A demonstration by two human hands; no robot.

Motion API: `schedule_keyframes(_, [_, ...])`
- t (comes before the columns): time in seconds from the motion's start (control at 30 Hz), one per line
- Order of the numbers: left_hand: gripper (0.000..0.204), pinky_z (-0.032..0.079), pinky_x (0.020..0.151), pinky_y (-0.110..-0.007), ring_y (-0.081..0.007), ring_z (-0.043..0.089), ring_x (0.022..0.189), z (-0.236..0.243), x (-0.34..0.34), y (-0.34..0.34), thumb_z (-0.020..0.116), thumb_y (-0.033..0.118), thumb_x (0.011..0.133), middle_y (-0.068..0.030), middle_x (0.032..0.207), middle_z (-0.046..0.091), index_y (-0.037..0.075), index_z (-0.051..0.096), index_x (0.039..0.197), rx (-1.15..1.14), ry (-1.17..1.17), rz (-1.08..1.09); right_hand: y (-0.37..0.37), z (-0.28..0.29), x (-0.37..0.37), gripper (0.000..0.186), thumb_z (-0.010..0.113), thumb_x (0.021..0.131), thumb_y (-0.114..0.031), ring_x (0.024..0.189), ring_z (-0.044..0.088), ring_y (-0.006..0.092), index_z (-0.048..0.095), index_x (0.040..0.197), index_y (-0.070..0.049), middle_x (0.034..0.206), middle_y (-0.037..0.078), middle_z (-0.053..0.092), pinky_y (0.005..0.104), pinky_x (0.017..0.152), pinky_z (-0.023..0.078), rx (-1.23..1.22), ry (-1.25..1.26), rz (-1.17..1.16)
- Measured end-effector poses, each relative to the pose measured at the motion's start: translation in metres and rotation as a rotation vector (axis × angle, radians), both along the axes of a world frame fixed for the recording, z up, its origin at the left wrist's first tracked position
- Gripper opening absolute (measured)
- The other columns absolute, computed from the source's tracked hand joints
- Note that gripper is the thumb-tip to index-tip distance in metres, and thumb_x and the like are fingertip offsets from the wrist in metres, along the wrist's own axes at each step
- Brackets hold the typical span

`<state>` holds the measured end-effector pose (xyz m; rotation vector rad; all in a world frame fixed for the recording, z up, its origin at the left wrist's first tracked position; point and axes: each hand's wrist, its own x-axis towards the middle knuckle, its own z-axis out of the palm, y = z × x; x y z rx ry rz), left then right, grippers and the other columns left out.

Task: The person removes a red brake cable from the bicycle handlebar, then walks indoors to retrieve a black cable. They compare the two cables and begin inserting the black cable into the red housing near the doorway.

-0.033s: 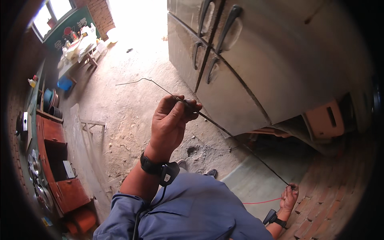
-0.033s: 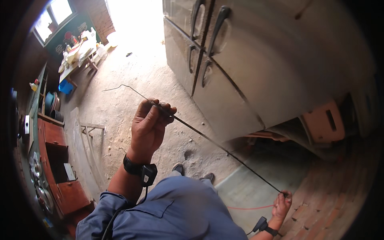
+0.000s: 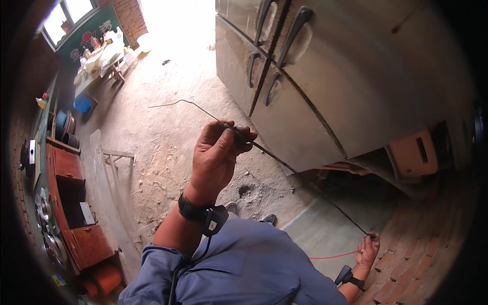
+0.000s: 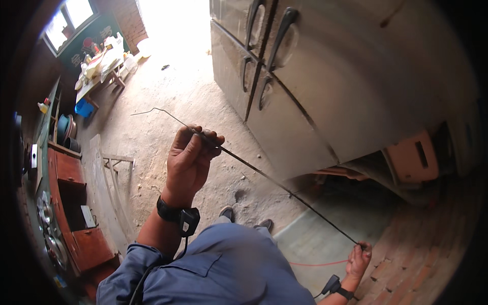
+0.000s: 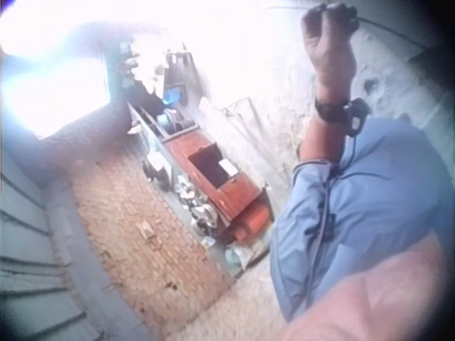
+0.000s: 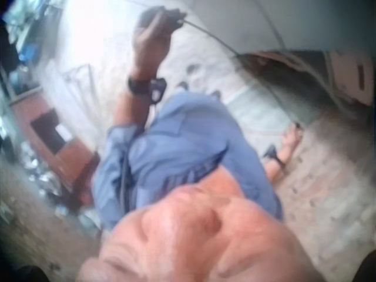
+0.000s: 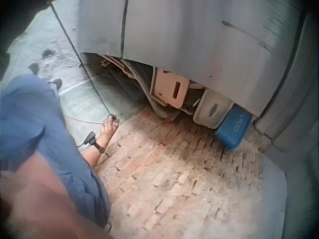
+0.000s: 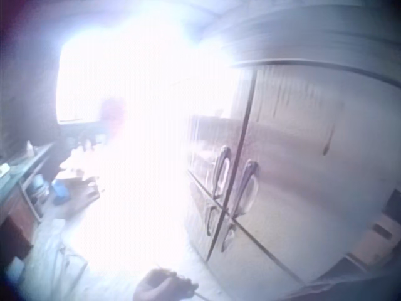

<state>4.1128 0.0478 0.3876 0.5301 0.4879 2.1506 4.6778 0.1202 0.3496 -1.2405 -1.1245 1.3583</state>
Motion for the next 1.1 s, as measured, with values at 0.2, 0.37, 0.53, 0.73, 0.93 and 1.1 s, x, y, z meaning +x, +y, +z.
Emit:
schedule_keyframes(0.2, [0.017, 0.057, 0.087, -0.038, -0.0300, 0.066, 0.110, -0.017, -0.030, -0.030, 0.049, 0.012, 0.104, -0.0144, 0.113, 0.068, 0.008, 0.057, 0.118, -0.016, -0.010, 0.026, 0.005, 0.015, -0.034, 0.009, 0.060, 0.096, -0.005, 0.044, 0.032, 0.0019, 0.057, 0.104, -0.009, 0.077, -0.002, 0.054, 0.0185, 0.038, 0.023, 0.030, 0.000, 0.007])
schedule_keyframes(0.37, [0.016, 0.054, 0.085, -0.033, -0.0227, 0.067, 0.103, -0.078, -0.068, -0.055, 0.053, 0.013, 0.103, -0.0132, 0.115, 0.068, 0.006, 0.059, 0.116, -0.448, 0.454, 0.317, 0.021, 0.040, -0.072, 0.021, 0.057, 0.097, 0.004, 0.051, 0.038, 0.0034, 0.058, 0.104, -0.015, 0.102, 0.000, 0.064, 0.0198, 0.045, 0.029, 0.128, 0.230, 0.156])
schedule_keyframes(0.53, [0.035, 0.040, 0.111, -0.035, -0.0243, 0.057, 0.123, -0.165, -0.101, -0.092, 0.047, 0.017, 0.105, -0.0167, 0.135, 0.059, -0.002, 0.054, 0.132, -0.188, 0.093, 0.217, 0.047, 0.060, -0.141, 0.033, 0.066, 0.083, 0.012, 0.074, 0.043, 0.0070, 0.057, 0.104, -0.011, 0.100, 0.006, 0.052, 0.0178, 0.049, 0.031, 0.128, 0.301, 0.201])
schedule_keyframes(0.73, [0.034, 0.045, 0.108, -0.035, -0.0263, 0.056, 0.125, -0.231, -0.148, -0.125, 0.046, 0.016, 0.105, -0.0175, 0.135, 0.059, -0.004, 0.055, 0.131, -0.345, -0.215, 0.052, 0.046, 0.084, -0.200, 0.024, 0.074, 0.081, 0.005, 0.059, 0.038, 0.0053, 0.061, 0.100, -0.004, 0.097, 0.009, 0.054, 0.0182, 0.047, 0.031, 0.232, 0.283, 0.365])
schedule_keyframes(0.93, [0.031, 0.048, 0.105, -0.035, -0.0253, 0.059, 0.121, -0.239, -0.147, -0.125, 0.046, 0.016, 0.105, -0.0162, 0.128, 0.064, -0.004, 0.059, 0.125, -0.396, -0.318, 0.033, 0.052, 0.086, -0.215, 0.017, 0.072, 0.089, -0.005, 0.055, 0.039, 0.0044, 0.061, 0.103, -0.005, 0.098, 0.008, 0.055, 0.0192, 0.048, 0.030, 0.208, 0.410, 0.397])
schedule_keyframes(1.1, [0.029, 0.045, 0.108, -0.036, -0.0249, 0.058, 0.121, -0.244, -0.116, -0.103, 0.048, 0.019, 0.105, -0.0146, 0.123, 0.065, -0.004, 0.061, 0.119, -0.537, -0.326, 0.029, 0.066, 0.084, -0.233, 0.014, 0.066, 0.096, -0.018, 0.059, 0.042, 0.0067, 0.059, 0.105, -0.009, 0.098, 0.005, 0.054, 0.0205, 0.048, 0.030, 0.230, 0.573, 0.310])
